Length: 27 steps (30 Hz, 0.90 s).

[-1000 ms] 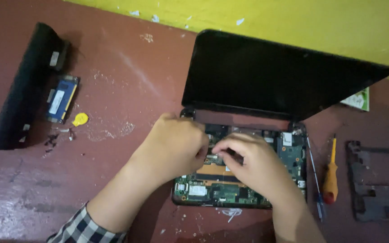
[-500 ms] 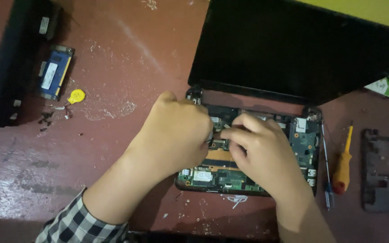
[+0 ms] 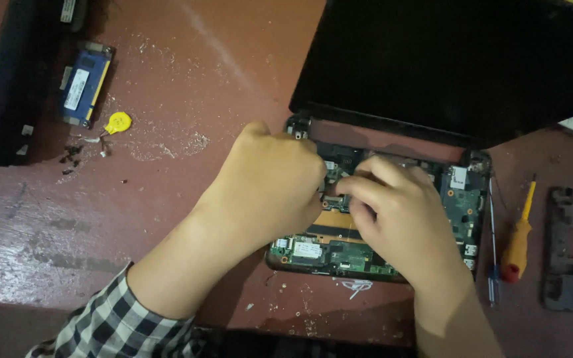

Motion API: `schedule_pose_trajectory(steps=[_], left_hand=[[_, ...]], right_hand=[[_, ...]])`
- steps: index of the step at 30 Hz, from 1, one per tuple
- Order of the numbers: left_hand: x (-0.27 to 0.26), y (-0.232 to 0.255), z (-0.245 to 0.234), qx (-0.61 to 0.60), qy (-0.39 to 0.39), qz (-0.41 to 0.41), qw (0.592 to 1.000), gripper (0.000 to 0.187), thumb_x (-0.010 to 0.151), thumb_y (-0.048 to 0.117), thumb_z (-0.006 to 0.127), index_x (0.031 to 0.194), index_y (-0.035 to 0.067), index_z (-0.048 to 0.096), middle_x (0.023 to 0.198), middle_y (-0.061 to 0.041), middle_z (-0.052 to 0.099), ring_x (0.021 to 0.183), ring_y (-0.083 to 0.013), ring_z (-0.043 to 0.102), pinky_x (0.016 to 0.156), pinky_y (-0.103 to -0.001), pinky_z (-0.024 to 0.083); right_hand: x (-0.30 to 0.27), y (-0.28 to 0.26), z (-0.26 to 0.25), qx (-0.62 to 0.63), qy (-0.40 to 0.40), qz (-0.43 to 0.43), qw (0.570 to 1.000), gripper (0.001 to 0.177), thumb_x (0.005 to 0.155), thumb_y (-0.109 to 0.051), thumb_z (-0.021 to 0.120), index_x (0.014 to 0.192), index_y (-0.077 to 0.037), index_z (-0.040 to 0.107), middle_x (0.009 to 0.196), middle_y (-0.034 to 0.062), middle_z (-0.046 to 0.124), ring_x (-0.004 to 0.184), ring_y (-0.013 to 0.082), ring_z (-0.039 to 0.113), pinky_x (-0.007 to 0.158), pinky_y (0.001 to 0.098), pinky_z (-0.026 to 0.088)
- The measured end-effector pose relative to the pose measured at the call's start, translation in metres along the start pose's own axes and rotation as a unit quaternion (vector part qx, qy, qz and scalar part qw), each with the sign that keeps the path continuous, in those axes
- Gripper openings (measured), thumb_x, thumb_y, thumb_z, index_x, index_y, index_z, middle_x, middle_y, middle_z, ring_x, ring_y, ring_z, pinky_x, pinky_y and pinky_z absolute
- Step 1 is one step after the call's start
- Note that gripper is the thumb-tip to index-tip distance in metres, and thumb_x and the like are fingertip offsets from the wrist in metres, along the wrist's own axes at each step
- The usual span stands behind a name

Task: Disassembling a laptop by removing screws and disconnecting internal ribbon cables.

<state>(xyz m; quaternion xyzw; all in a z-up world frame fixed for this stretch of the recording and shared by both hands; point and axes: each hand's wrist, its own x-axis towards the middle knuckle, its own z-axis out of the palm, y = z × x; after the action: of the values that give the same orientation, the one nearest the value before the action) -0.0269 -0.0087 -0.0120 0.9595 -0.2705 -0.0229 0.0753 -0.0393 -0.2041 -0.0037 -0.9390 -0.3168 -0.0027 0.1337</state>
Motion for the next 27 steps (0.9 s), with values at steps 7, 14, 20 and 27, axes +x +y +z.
schedule_pose_trajectory(steps=[7,14,20,27], left_hand=[[-0.001,0.002,0.004,0.0,0.001,-0.001,1.0,0.016,0.068,0.014,0.058,0.055,0.019,0.052,0.052,0.001,0.052,0.045,-0.0198,0.047,0.054,-0.034,0.035],[-0.002,0.004,-0.002,-0.007,-0.039,0.014,0.999,0.018,0.073,0.016,0.059,0.057,0.019,0.054,0.055,0.001,0.053,0.048,-0.0209,0.05,0.054,-0.036,0.036],[-0.002,0.005,-0.004,-0.028,-0.052,0.021,0.998,0.014,0.072,0.017,0.059,0.059,0.019,0.057,0.059,-0.001,0.057,0.053,-0.0239,0.055,0.057,-0.037,0.039],[0.0,0.003,0.001,-0.006,-0.057,-0.013,0.998,0.018,0.077,0.018,0.06,0.059,0.02,0.059,0.058,0.001,0.057,0.047,-0.0204,0.053,0.054,-0.034,0.037]], right_hand=[[-0.001,0.0,0.001,-0.01,-0.019,0.007,1.0,0.021,0.083,-0.002,0.063,0.098,-0.01,0.074,0.099,0.0023,0.059,0.082,0.0217,0.062,0.081,0.0511,0.049],[-0.002,-0.005,0.003,-0.039,-0.013,0.013,0.999,0.021,0.08,0.001,0.062,0.095,-0.011,0.073,0.102,0.0037,0.059,0.074,0.0241,0.062,0.076,0.0522,0.05],[-0.003,-0.01,0.003,-0.088,-0.021,0.03,0.995,0.02,0.079,0.0,0.065,0.092,-0.013,0.071,0.102,0.0052,0.059,0.082,0.0258,0.063,0.07,0.0465,0.047],[-0.005,-0.006,0.001,-0.057,-0.025,0.041,0.997,0.023,0.079,-0.003,0.065,0.09,-0.02,0.076,0.104,0.0025,0.06,0.085,0.0258,0.063,0.073,0.0495,0.046]])
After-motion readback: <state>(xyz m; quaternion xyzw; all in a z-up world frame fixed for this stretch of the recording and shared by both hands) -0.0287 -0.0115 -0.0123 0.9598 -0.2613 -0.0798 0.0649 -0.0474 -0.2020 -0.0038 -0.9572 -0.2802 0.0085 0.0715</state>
